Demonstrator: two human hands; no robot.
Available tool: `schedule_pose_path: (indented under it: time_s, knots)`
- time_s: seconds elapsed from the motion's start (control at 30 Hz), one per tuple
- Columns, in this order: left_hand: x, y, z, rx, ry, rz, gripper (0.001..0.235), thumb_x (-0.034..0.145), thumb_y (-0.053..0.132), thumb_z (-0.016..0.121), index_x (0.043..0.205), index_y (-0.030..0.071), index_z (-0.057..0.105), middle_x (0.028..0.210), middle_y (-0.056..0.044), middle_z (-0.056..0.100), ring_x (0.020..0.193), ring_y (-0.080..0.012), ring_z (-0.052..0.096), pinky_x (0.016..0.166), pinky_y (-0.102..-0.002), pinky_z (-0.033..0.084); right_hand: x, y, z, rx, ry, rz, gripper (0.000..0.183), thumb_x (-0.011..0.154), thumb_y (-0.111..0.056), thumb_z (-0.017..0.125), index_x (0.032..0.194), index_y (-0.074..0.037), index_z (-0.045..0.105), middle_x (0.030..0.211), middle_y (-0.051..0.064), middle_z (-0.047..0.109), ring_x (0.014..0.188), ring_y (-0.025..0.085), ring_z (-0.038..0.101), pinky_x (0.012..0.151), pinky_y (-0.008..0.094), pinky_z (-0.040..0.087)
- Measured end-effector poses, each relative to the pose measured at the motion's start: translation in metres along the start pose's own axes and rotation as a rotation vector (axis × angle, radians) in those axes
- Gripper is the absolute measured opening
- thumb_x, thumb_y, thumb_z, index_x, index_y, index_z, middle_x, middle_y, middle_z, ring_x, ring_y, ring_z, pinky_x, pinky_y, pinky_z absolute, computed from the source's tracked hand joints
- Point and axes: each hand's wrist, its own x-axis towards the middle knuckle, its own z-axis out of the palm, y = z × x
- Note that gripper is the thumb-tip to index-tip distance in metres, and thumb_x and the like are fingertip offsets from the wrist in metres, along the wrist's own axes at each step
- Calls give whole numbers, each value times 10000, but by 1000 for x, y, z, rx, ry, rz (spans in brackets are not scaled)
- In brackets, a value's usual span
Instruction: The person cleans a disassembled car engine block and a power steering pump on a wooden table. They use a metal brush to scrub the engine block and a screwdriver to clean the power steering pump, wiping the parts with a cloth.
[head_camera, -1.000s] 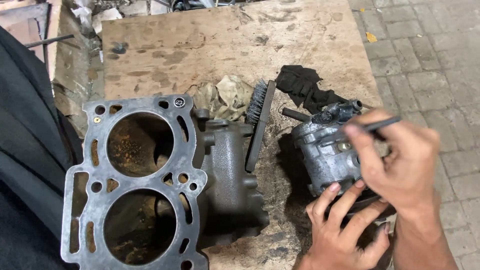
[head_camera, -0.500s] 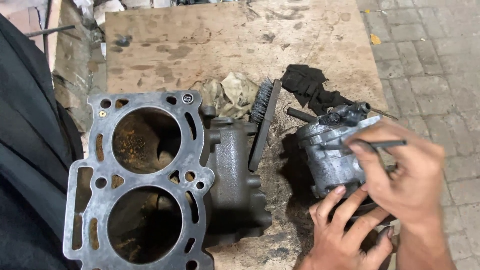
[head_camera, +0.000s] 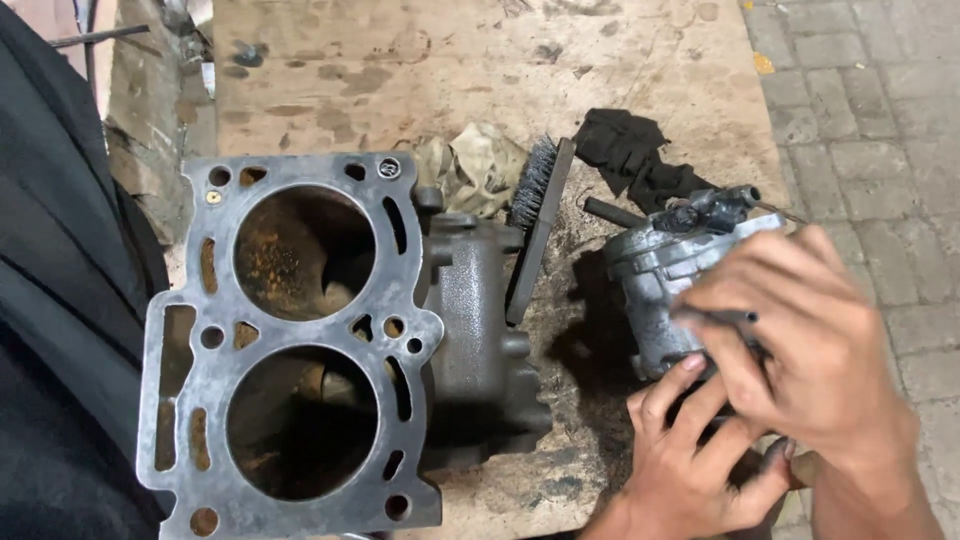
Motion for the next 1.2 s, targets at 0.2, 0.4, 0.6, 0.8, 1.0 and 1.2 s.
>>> schedule_pose_path:
  time_s: [0.2,0.4,0.6,0.8,1.0,1.2]
  knots:
    - [2,2,-5,21,-52,-15,266,914,301,709,1144,190,785,1284,-69,701,1300,-239,527,1023,-348,422,25,-6,-15,16,30,-58,118,948,-16,671,850,-6,736,841,103,750,807,276,684,747,410,408]
    - [3,3,-4,-3,-42,-17,287,921,263,690,1176,175,790,1314,-84,699,1300,-245,517,1045,-356,418,27,2,-17,83,-17,-49,53,924,-52,708,892,-32,746,874,76,767,850,243,703,749,370,456]
    - [3,0,-2,-3,-24,6,266,909,263,696,1135,159,790,1287,-90,697,1307,-243,500,1027,-356,416,25,5,-12,13,-8,-73,27,910,-39,752,884,-38,756,841,71,762,805,236,688,761,391,428]
    - [5,2,-5,-1,-26,0,256,902,257,718,1133,169,782,1276,-79,697,1304,-238,507,1027,-349,422,27,4,-17,-56,-28,-84,169,922,-123,791,855,8,708,851,117,722,870,297,674,792,437,436]
    - [4,2,-6,38,-32,-12,259,909,281,743,1155,226,803,1294,-39,705,1284,-223,533,1048,-342,437,25,16,-6,2,-46,-87,98,920,-148,773,889,-66,730,828,65,747,747,211,670,732,380,411]
    - [3,2,-5,37,-29,0,253,924,293,702,1135,204,809,1292,-57,706,1277,-238,544,1024,-348,428,26,18,-2,20,-2,-75,66,949,-60,729,908,-9,729,854,121,757,756,238,681,713,368,463]
